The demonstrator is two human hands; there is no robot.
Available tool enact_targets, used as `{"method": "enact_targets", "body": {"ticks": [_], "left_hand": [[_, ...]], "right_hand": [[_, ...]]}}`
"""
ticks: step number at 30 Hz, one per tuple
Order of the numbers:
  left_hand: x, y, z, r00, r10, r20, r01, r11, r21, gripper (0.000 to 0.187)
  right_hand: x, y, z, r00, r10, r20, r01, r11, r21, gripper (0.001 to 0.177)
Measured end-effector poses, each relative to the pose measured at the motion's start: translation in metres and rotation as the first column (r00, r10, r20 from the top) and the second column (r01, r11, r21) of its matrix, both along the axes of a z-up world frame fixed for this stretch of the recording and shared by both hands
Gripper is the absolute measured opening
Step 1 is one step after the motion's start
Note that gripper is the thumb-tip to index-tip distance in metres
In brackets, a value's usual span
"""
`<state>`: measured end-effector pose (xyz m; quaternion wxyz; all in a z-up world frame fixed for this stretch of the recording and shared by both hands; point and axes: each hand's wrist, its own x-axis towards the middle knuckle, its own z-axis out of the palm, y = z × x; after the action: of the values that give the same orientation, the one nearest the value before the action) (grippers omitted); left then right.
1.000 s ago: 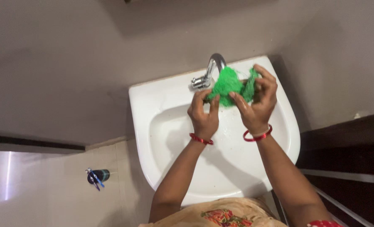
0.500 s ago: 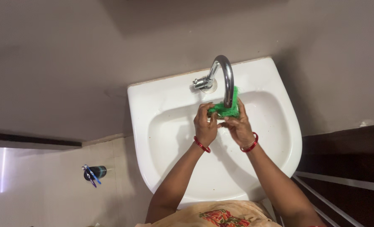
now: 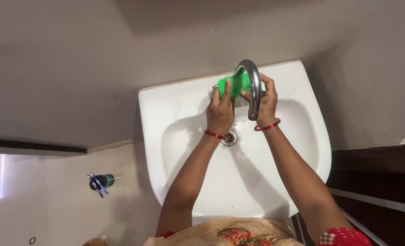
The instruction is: The person cleans a white bathroom sink using a green scrubber. They first move a container and toothbrushes aside, then scrub the basin and faucet area with the sponge under running water.
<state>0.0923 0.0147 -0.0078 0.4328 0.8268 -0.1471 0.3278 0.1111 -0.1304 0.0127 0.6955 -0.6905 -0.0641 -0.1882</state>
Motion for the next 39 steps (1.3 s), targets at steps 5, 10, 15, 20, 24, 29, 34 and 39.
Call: {"method": "enact_targets", "body": {"ticks": [5, 10, 15, 20, 24, 29, 34, 39], "left_hand": [[0.052, 0.008, -0.006, 0.997, 0.073, -0.010, -0.069, 0.974, 0.215, 0.057], [0.051, 0.021, -0.014, 0.986, 0.113, -0.123, -0.054, 0.913, 0.405, 0.041], [0.033, 0.011, 0.027, 0.997, 0.058, 0.041, -0.062, 0.990, 0.125, 0.053], [0.020, 0.004, 0.054, 0.976, 0.007, 0.216, -0.009, 1.000, 0.008, 0.054], [0.013, 0.011, 0.044, 0.927, -0.110, 0.359, 0.096, 0.994, 0.057, 0.053], [0.012, 0.013, 0.035, 0.911, -0.153, 0.383, 0.137, 0.988, 0.069, 0.048], [0.041, 0.002, 0.048, 0.995, -0.044, 0.091, 0.050, 0.997, -0.057, 0.048], [0.054, 0.014, 0.010, 0.949, 0.025, -0.314, 0.043, 0.978, 0.206, 0.038]], "right_hand": [[0.022, 0.008, -0.009, 0.950, -0.171, 0.263, 0.269, 0.876, -0.400, 0.039], [0.022, 0.009, -0.030, 0.960, -0.174, -0.221, 0.115, 0.959, -0.259, 0.035], [0.030, -0.005, 0.017, 0.992, 0.051, -0.114, -0.043, 0.997, 0.071, 0.022], [0.013, -0.024, 0.063, 0.955, 0.224, 0.194, -0.236, 0.971, 0.044, 0.018], [-0.007, -0.037, 0.059, 0.921, 0.299, 0.251, -0.325, 0.943, 0.068, 0.016], [-0.016, -0.040, 0.052, 0.889, 0.365, 0.275, -0.413, 0.900, 0.138, 0.018], [0.046, -0.032, 0.035, 0.978, 0.155, 0.141, -0.154, 0.988, -0.016, 0.015], [0.064, -0.028, -0.063, 0.926, 0.053, -0.374, -0.039, 0.998, 0.045, 0.010]]}}
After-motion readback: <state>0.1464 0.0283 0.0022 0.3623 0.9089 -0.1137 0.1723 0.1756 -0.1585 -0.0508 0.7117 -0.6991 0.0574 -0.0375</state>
